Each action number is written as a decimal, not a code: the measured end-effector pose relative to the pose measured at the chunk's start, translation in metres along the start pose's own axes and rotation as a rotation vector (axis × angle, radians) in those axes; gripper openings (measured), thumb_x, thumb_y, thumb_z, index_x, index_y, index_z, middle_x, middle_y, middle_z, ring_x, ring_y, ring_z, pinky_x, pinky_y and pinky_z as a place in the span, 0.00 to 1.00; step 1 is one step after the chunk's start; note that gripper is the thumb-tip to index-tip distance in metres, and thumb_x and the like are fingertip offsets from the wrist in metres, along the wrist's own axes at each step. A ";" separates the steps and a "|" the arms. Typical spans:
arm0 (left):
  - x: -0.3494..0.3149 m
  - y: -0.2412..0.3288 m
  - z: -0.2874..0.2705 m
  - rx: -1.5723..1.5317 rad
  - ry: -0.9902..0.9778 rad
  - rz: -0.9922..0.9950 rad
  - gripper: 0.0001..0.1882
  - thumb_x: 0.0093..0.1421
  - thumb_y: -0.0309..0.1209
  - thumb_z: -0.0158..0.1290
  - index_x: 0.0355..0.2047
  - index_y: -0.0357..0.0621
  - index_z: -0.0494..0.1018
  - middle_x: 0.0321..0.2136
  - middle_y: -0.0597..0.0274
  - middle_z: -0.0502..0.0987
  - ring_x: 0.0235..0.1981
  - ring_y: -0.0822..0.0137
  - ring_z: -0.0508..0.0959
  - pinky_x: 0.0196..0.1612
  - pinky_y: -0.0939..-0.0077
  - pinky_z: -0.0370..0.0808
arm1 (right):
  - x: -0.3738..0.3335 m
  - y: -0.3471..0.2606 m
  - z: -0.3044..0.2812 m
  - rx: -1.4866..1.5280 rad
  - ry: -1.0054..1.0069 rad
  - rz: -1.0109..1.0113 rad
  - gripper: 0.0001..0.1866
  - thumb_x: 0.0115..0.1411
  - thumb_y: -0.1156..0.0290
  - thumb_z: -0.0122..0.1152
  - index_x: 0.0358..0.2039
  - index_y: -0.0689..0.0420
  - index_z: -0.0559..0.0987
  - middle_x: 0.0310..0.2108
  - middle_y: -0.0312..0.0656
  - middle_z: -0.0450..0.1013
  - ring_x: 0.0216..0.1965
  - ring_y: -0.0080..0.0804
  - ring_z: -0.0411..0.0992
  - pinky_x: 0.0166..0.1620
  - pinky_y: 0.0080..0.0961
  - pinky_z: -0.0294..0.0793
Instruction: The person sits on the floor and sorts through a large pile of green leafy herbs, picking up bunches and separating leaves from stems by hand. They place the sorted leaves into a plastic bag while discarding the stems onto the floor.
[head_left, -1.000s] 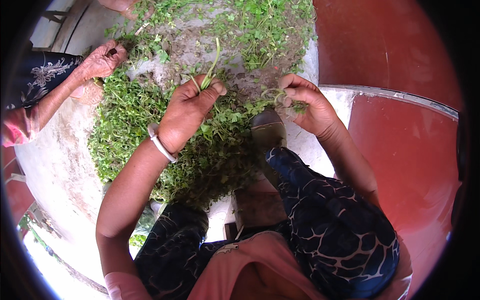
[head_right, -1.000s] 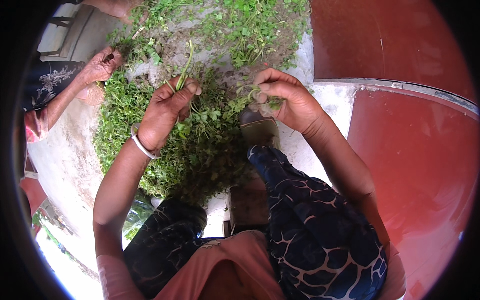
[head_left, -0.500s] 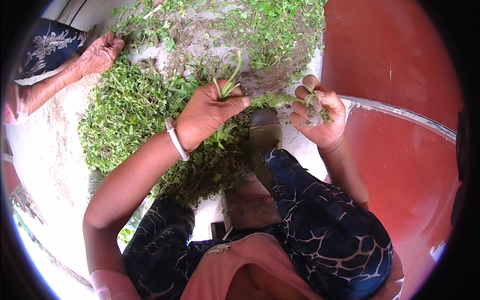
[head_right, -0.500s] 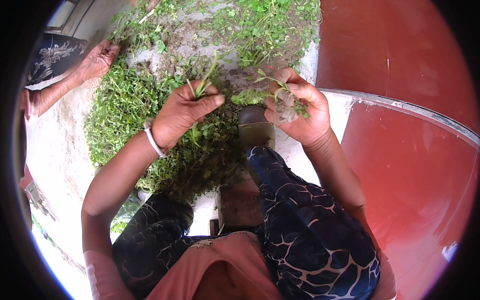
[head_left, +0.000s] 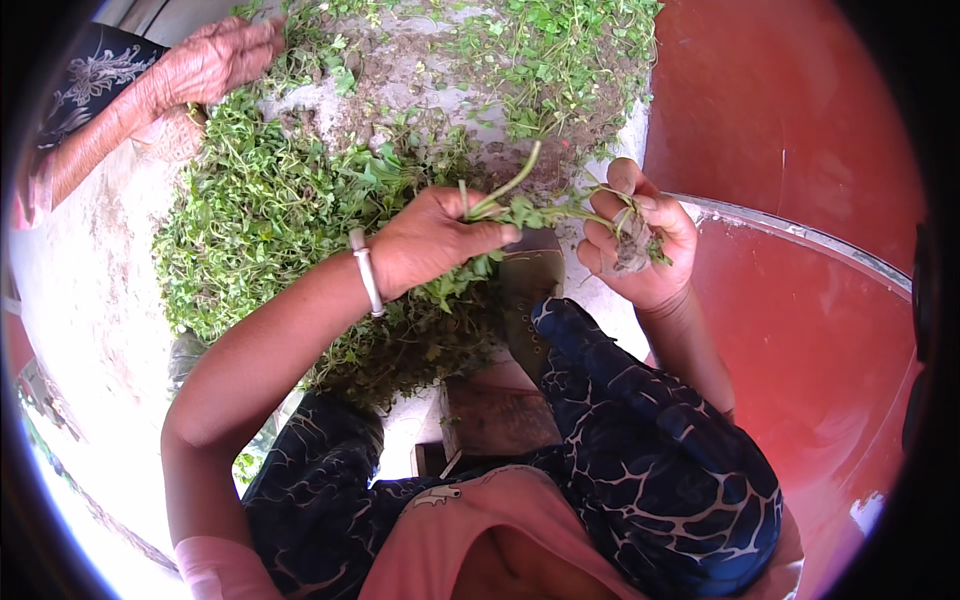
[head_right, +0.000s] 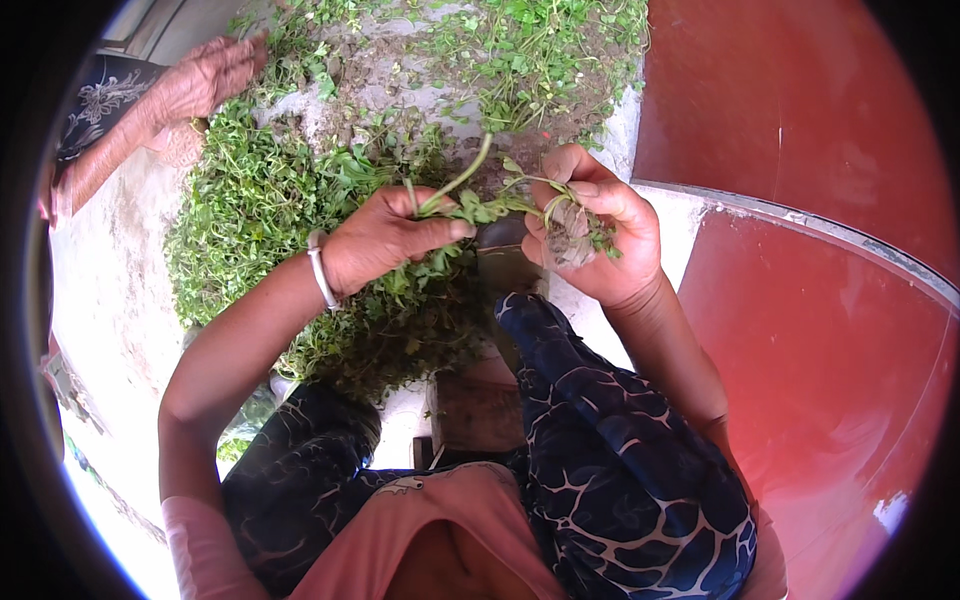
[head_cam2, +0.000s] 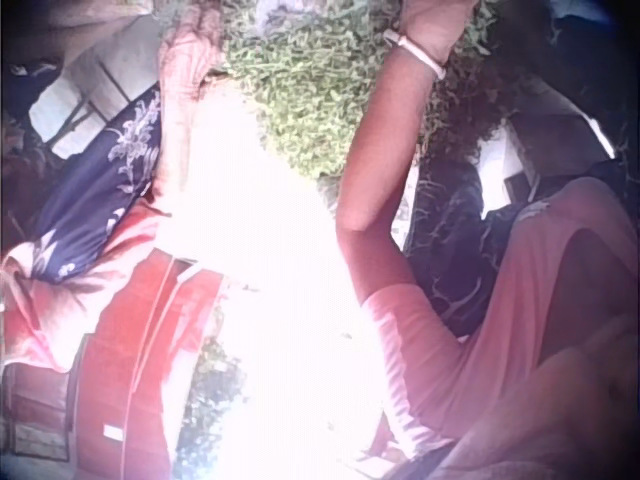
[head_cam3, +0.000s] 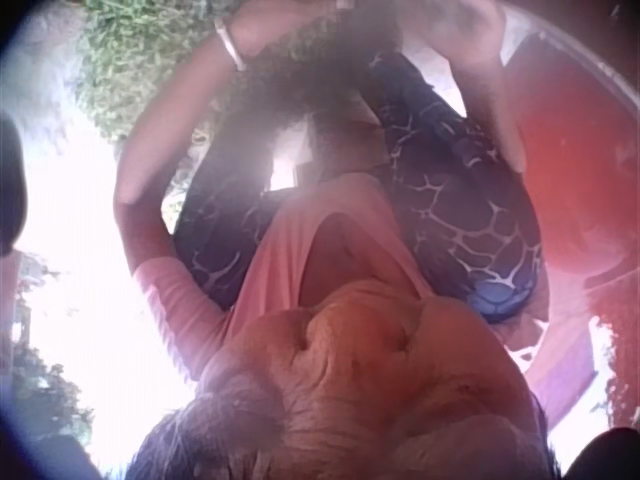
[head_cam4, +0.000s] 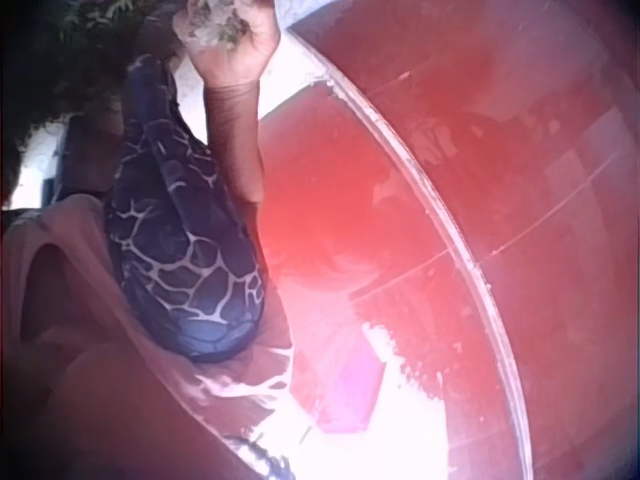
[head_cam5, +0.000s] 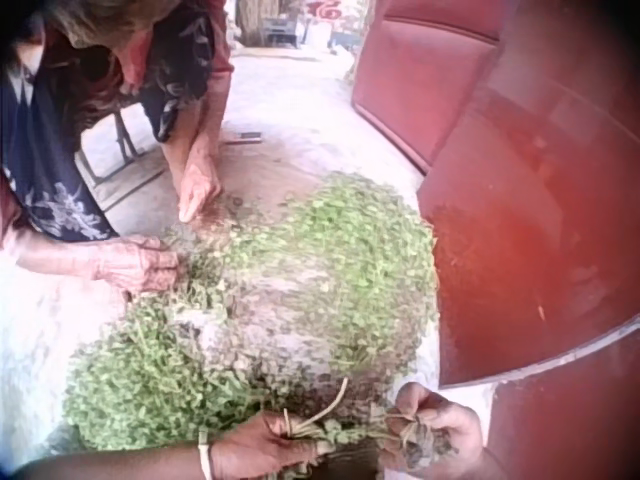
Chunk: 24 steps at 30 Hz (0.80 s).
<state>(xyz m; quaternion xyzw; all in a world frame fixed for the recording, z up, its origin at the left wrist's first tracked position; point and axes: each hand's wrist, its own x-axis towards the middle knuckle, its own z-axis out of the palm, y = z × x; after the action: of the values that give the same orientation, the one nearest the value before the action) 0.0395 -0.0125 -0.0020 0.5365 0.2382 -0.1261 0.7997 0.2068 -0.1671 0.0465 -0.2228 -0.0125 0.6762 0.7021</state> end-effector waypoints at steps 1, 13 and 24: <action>-0.003 -0.001 -0.005 -0.018 0.008 -0.028 0.08 0.56 0.34 0.57 0.34 0.45 0.75 0.25 0.74 0.77 0.19 0.84 0.65 0.22 0.88 0.63 | -0.001 -0.004 -0.012 -0.002 0.016 -0.004 0.11 0.54 0.69 0.50 0.37 0.58 0.67 0.21 0.36 0.59 0.21 0.28 0.58 0.24 0.27 0.59; -0.025 0.003 -0.025 -0.120 0.060 -0.124 0.08 0.57 0.35 0.55 0.33 0.45 0.74 0.31 0.67 0.79 0.18 0.82 0.63 0.22 0.86 0.62 | 0.002 -0.005 -0.069 -0.447 0.568 0.053 0.09 0.53 0.70 0.57 0.36 0.54 0.75 0.31 0.32 0.72 0.30 0.23 0.69 0.32 0.24 0.69; -0.031 0.000 -0.037 -0.174 0.157 -0.205 0.06 0.57 0.34 0.54 0.34 0.49 0.73 0.33 0.68 0.78 0.30 0.82 0.71 0.28 0.84 0.64 | 0.002 0.014 -0.039 -1.509 0.114 0.278 0.15 0.53 0.64 0.64 0.37 0.58 0.76 0.29 0.32 0.74 0.31 0.18 0.69 0.36 0.21 0.69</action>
<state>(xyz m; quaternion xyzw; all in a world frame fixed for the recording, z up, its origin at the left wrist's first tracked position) 0.0035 0.0202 0.0025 0.4462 0.3637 -0.1434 0.8050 0.2059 -0.1772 0.0061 -0.6755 -0.4061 0.5540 0.2680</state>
